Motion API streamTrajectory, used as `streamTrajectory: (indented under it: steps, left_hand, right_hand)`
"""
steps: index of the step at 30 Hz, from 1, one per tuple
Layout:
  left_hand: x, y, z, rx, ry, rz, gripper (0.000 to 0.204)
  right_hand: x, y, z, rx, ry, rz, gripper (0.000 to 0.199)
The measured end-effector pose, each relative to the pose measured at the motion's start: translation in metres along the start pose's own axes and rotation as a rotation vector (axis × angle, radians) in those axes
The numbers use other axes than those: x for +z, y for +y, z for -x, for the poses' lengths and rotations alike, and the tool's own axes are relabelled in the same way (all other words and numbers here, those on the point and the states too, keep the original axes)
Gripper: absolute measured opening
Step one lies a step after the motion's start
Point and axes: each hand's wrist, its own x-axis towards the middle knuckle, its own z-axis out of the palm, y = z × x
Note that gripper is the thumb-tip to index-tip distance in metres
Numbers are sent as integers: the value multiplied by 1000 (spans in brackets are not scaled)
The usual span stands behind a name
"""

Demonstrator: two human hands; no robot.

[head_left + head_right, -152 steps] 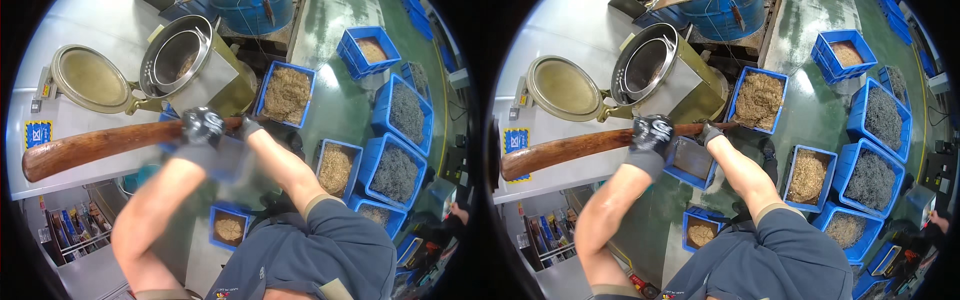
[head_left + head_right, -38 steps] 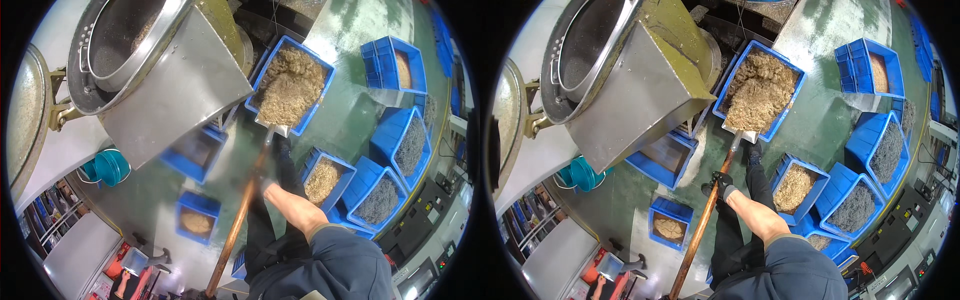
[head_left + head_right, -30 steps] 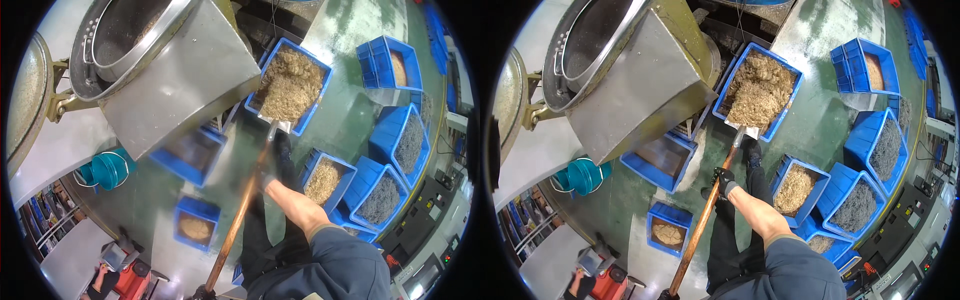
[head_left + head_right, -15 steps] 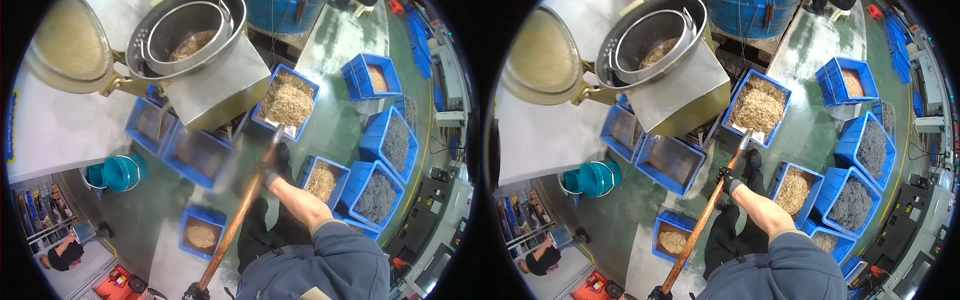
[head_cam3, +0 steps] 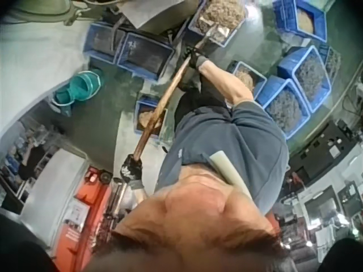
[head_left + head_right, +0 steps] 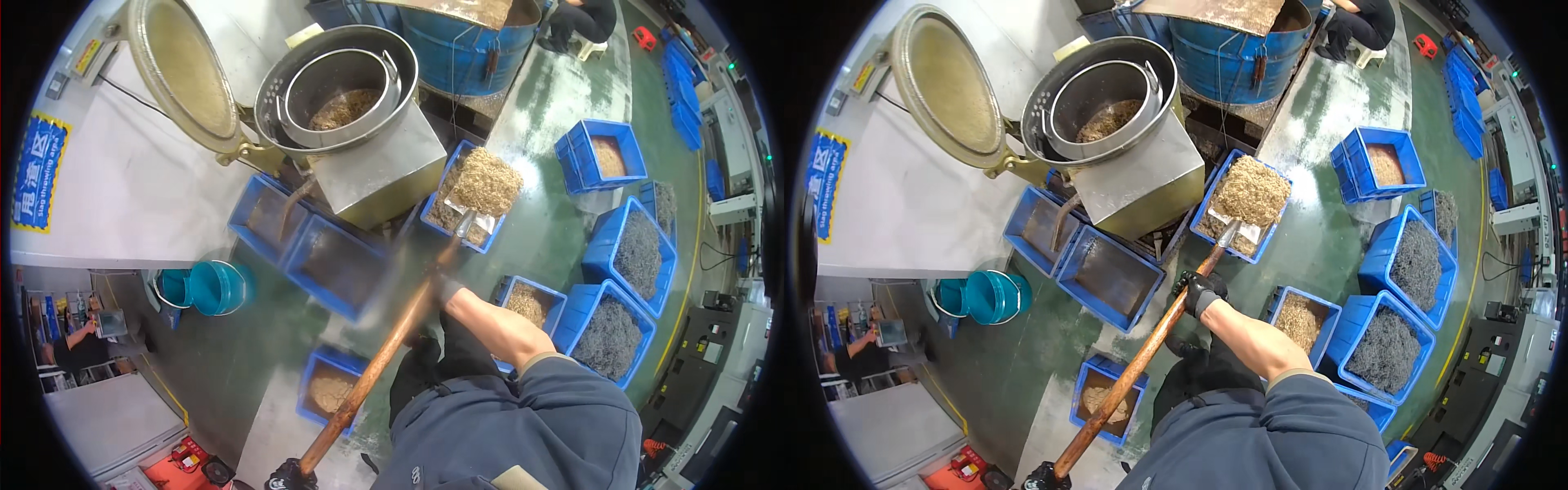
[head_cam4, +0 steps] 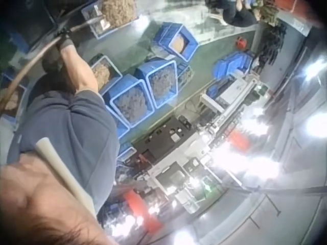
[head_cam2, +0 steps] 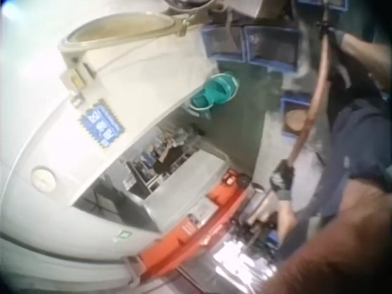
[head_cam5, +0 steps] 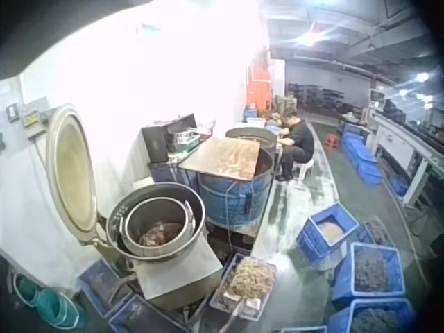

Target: Shoveling raw materials from plastic bins into a processing machine.

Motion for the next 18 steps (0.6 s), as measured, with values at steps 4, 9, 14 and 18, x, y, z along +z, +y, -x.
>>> streamTrajectory:
  steps: [4, 9, 14, 18]
  left_hand:
    - [-43, -17, 2, 24, 44, 56, 14]
    - [-104, -31, 0, 91, 36, -6, 11]
    - [-141, -47, -3, 113, 71, -24, 12]
    - [-157, -62, -11, 115, 108, 327, 12]
  right_hand:
    - [68, -33, 50, 41, 239, -378, 11]
    - [127, -82, 102, 72, 257, -380, 10]
    - [150, -110, 114, 32, 256, -442, 11]
    - [161, -143, 115, 32, 256, -351, 16]
